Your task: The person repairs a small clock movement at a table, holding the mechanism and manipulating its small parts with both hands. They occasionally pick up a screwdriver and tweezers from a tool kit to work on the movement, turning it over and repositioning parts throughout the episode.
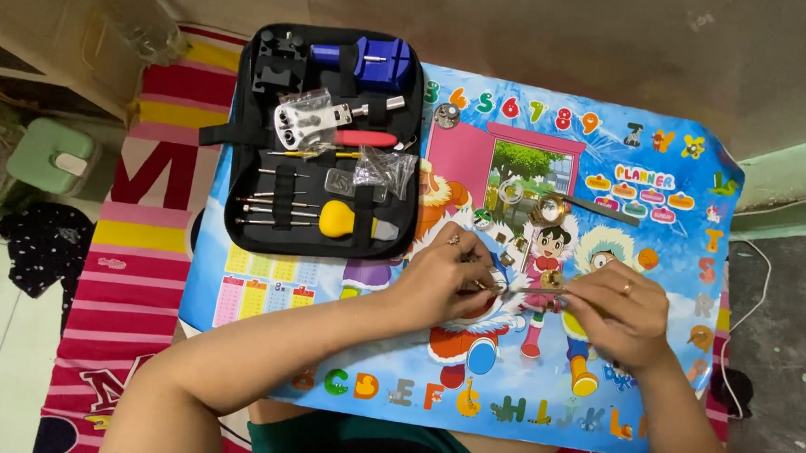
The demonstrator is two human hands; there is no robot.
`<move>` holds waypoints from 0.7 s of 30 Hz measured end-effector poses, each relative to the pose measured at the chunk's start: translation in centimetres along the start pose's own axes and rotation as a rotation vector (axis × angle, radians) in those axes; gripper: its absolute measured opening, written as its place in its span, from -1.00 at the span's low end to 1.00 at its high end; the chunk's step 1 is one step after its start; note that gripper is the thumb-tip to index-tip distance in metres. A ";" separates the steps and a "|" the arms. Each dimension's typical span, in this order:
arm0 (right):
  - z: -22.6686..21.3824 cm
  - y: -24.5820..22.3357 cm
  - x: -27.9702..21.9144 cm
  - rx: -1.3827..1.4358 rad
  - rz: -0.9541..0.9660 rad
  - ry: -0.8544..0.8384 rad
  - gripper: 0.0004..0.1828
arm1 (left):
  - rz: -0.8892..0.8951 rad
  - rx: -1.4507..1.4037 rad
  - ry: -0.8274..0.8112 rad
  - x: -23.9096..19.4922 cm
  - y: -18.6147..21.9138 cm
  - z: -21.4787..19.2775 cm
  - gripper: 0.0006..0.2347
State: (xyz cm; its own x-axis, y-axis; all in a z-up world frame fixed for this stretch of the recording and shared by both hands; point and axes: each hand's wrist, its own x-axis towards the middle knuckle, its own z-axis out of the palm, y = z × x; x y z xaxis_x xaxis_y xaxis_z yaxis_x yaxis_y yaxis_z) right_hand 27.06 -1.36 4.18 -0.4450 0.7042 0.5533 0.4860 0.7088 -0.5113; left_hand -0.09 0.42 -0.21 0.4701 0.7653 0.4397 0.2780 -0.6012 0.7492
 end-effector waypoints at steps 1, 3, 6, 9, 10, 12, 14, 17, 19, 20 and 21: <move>-0.2 0.1 -0.4 0.054 0.027 0.036 -0.90 | -0.005 -0.005 -0.005 -0.1 0.2 0.1 -0.95; 0.2 -0.5 0.2 -0.024 -0.026 0.013 -0.90 | -0.008 -0.003 -0.002 -0.3 -0.1 0.5 -0.95; 0.4 -0.3 0.1 -0.073 -0.056 0.019 -0.89 | -0.006 0.005 -0.002 -0.2 -0.2 0.4 -0.95; 0.3 -0.4 -0.1 -0.073 -0.047 0.052 -0.88 | -0.002 0.002 -0.003 -0.2 -0.4 0.6 -0.94; 0.3 -0.5 -0.1 -0.098 -0.066 0.058 -0.88 | -0.002 0.001 -0.002 -0.3 -0.5 0.7 -0.94; 0.4 -0.9 0.0 -0.133 -0.054 0.048 -0.88 | -0.001 -0.001 -0.003 -0.3 -0.5 0.7 -0.94; 0.3 0.0 -0.6 -0.167 -0.041 0.044 -0.87 | 0.003 0.001 -0.008 -0.1 -0.5 0.6 -0.93; -0.6 1.4 -2.2 -0.162 0.014 0.154 -0.83 | -0.015 -0.002 -0.011 0.0 0.2 0.2 -0.94; -1.4 0.7 -2.0 -0.342 0.287 0.196 -0.79 | 0.017 -0.046 -0.037 0.4 0.9 -0.6 -0.90; -1.6 0.7 -1.8 -0.345 0.288 0.198 -0.79 | 0.020 -0.047 -0.038 0.4 0.9 -0.6 -0.90; -1.7 0.7 -1.7 -0.391 0.314 0.233 -0.78 | 0.016 -0.045 -0.044 0.4 0.9 -0.7 -0.91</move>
State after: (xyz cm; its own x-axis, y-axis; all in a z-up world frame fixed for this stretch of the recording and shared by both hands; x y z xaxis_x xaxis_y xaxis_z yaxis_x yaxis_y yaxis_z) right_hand 29.38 -2.14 4.00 -0.0776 0.8201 0.5670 0.8312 0.3673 -0.4175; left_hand -0.21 0.36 0.94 0.5111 0.7440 0.4304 0.2326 -0.6018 0.7640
